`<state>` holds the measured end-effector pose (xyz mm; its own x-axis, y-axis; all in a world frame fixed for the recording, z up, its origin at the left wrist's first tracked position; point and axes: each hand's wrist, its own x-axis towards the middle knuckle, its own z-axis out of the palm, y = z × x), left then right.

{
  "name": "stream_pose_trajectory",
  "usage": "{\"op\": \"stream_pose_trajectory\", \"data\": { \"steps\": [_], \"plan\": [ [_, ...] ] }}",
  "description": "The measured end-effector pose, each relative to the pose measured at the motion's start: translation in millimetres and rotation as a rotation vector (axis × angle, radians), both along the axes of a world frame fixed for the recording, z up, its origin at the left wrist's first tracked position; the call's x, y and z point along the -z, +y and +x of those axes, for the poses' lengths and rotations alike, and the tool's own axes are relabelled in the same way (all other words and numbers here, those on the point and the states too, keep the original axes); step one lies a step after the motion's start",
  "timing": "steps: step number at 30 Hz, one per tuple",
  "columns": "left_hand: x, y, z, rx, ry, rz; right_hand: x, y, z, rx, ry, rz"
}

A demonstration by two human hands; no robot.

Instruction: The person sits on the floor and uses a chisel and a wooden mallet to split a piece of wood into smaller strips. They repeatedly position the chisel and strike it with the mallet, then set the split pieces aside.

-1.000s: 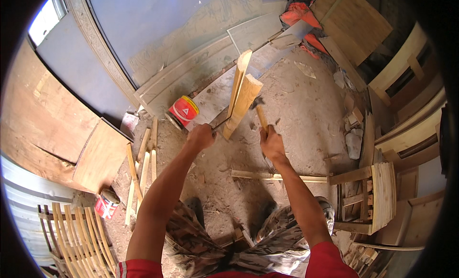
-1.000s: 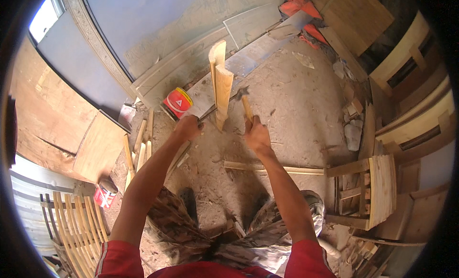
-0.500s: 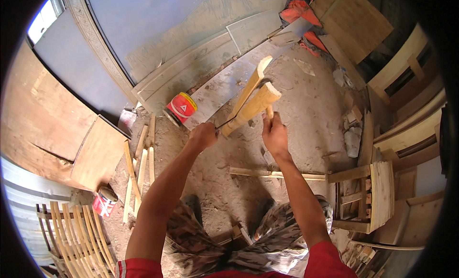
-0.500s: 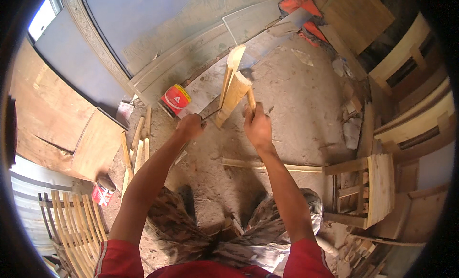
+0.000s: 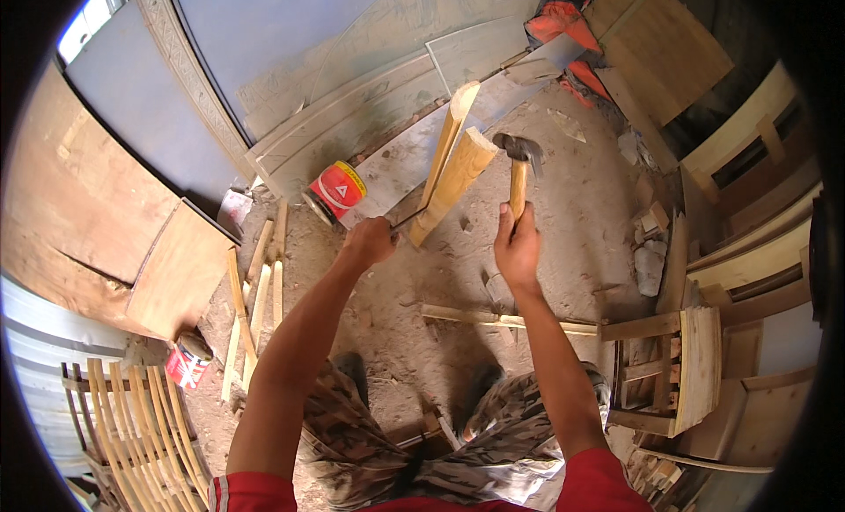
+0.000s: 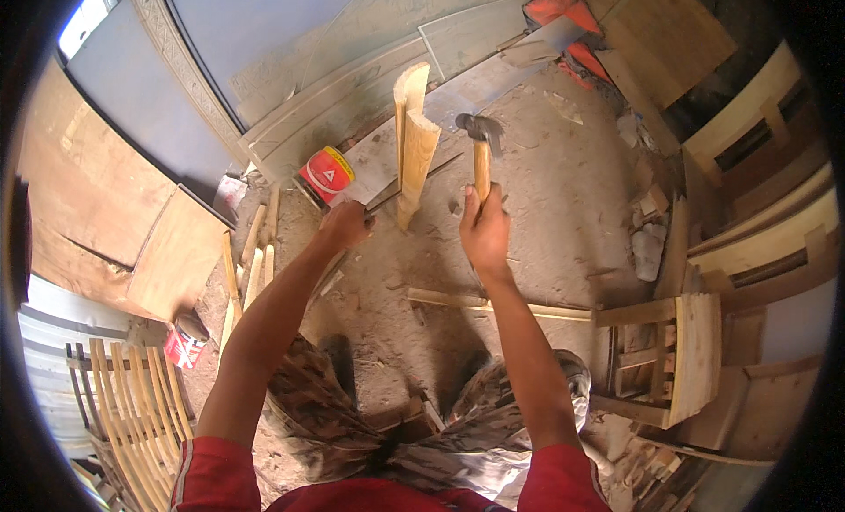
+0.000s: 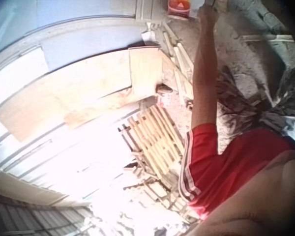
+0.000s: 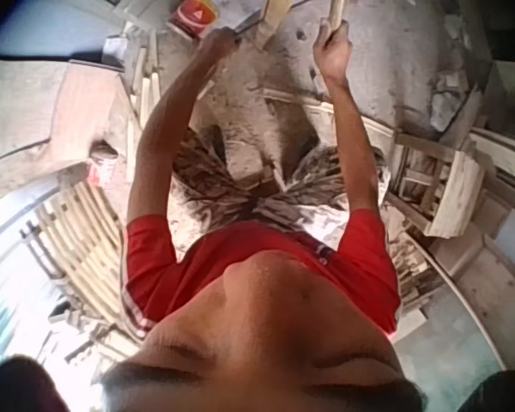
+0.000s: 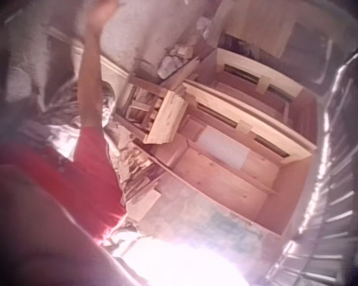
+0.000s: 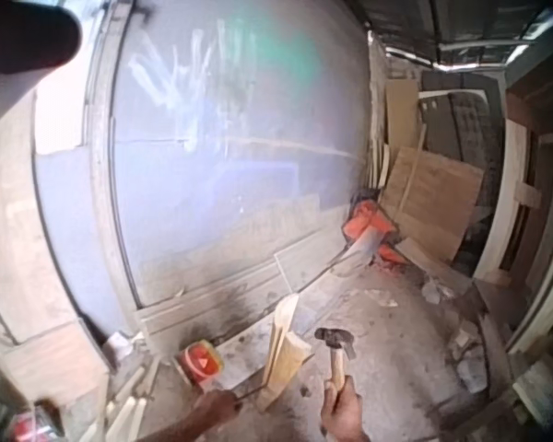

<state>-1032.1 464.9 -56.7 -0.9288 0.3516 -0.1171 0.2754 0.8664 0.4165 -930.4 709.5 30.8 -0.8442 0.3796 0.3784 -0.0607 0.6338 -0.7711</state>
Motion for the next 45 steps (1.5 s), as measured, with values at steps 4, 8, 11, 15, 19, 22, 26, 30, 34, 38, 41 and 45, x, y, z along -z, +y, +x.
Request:
{"op": "stream_pose_trajectory", "data": {
  "steps": [4,8,11,15,19,22,26,30,34,38,41,45],
  "plan": [
    [-0.5,13.9,-3.4,0.002,-0.025,-0.033,60.2,16.8,-13.2,-0.118,-0.452,0.295],
    [-0.8,1.2,-1.5,-0.038,-0.068,-0.059,24.3,2.3,-14.5,0.005,-0.276,0.107],
    [-2.3,-0.6,-0.8,-0.030,-0.069,-0.060,5.3,-7.0,-10.8,-0.061,0.010,-0.012],
    [-17.8,16.3,-0.8,0.022,-0.062,-0.111,63.0,19.0,-11.5,-0.062,-0.306,0.229],
    [-10.5,6.0,-0.3,-0.011,-0.090,-0.096,25.6,10.6,-16.2,-0.050,-0.308,0.154],
    [-8.2,5.1,0.1,-0.025,-0.105,-0.095,1.8,2.7,-12.2,-0.060,-0.126,-0.027],
    [-0.9,21.0,-5.0,0.026,-0.019,-0.071,60.5,28.0,-16.4,-0.047,-0.387,0.198],
    [12.7,9.1,-3.3,-0.035,-0.014,-0.039,22.2,7.4,-23.2,-0.026,-0.342,0.074],
    [-3.4,20.4,-1.0,0.029,-0.092,-0.069,28.6,8.3,-14.9,-0.020,-0.217,0.053],
    [-3.5,32.2,2.0,0.051,-0.032,-0.089,72.1,30.7,-20.9,-0.044,-0.424,0.246],
    [0.1,25.9,1.7,0.018,-0.061,-0.096,34.4,17.5,-20.5,-0.036,-0.216,0.113],
    [0.5,21.4,-2.1,0.024,-0.080,-0.099,49.8,8.3,-7.7,0.048,-0.004,-0.073]
  ]
}}
